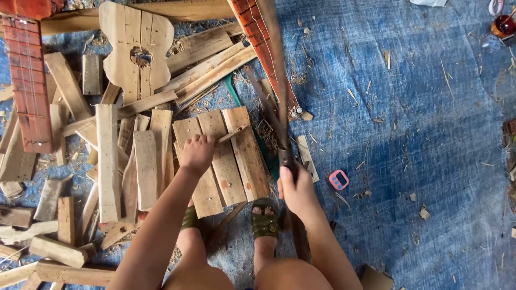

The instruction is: A person uses a curved blade to shave layers off a piece of wood while sitting on a tarp.

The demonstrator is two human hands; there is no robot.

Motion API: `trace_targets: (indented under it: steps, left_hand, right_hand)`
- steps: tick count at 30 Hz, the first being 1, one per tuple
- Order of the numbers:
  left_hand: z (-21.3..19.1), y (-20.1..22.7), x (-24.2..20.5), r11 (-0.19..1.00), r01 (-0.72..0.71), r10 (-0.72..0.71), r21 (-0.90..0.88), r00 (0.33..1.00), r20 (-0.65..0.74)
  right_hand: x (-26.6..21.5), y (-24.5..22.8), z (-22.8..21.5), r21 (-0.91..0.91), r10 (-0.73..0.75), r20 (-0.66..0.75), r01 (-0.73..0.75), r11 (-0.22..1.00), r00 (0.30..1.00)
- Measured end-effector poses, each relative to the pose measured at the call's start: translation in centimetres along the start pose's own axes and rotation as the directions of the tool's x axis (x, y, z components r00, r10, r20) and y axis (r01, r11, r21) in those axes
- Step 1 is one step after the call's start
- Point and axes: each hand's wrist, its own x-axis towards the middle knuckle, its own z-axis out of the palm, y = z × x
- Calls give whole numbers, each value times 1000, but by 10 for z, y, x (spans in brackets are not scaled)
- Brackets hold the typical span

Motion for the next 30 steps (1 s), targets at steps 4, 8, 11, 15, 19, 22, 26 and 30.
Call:
trace_targets:
  steps: [4,8,11,15,19,22,26,30]
  left_hand:
    - [-20,-3,-1,998,-34,35,-47,999,17]
    - [-32,-8,-1,998,-54,55,-40,998,25]
    - [-38,-9,-3,997,-71,71,-17,997,16]
    - [-44,-5,-3,998,-40,41,-42,999,29]
    - [-50,-5,-1,999,-8,9,-50,1000,29]
    - [-47,-6,-2,997,21,-16,-81,998,66]
    - [-40,-6,-1,994,33,-19,-104,991,132]
    - [-40,-8,-1,994,12,1,-113,994,112]
  right_hand:
    - [25,65,42,-374,395,203,-302,877,896]
    - [21,100,47,-259,423,328,-350,900,845]
    - [18,100,48,-169,429,354,-394,903,831]
    - [24,118,52,-135,424,371,-403,905,826]
    - [25,90,53,-6,394,373,-422,906,840]
    - [31,82,52,31,320,343,-351,936,883]
    - [19,7,18,18,142,179,-148,989,974]
    - [-3,-44,-16,13,-151,6,151,988,989]
